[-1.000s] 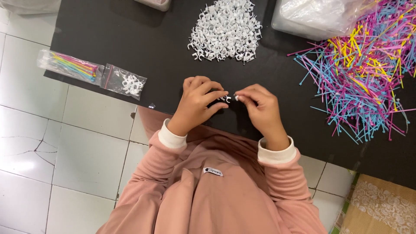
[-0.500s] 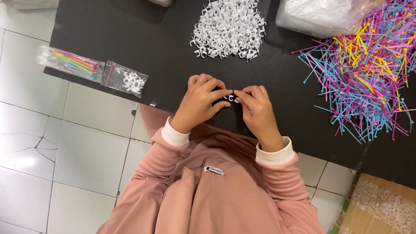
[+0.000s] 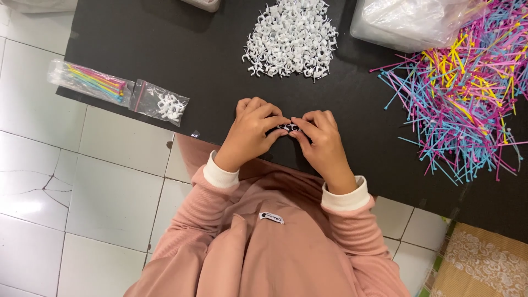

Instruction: The person is organizing and assembling small plastic components, specifically interlocking white clips into a chain.

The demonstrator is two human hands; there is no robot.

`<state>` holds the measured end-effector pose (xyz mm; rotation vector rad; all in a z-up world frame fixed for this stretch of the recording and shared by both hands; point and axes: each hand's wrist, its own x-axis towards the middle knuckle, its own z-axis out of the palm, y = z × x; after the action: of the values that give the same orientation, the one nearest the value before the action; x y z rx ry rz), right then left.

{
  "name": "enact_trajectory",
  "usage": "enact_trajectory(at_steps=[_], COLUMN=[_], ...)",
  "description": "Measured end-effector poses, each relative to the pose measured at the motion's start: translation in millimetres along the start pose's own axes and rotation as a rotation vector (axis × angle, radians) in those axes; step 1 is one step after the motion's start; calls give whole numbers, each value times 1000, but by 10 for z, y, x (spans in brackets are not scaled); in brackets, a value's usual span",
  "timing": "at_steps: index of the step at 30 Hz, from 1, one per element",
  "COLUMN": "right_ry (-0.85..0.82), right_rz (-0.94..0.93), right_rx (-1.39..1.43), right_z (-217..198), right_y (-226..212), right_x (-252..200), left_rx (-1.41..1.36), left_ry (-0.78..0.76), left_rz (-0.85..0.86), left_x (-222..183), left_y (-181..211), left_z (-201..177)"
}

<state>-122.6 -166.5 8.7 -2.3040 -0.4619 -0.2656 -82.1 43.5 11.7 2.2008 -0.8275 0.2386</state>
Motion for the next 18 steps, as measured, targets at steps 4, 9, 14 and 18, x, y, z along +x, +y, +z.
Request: enact_trajectory(at_steps=[4,9,14,18], right_ry=[4,25,30,-3], right_rz=[5,-9,-21,-26], right_rx=[-9,7,11,62], right_z=[17,33,35,-38], right_y=[-10,-29,-20,-54], right_x=[-13,-19,-28,-1], left_rx=[-10,-24,-25,-77], left_ry=[-11,-23,-22,-22], left_rz=[-10,-22,-26,-42], left_x=[17,16,16,27], left_y=[24,24,14,19], left_z=[-24,-23,-24,-53])
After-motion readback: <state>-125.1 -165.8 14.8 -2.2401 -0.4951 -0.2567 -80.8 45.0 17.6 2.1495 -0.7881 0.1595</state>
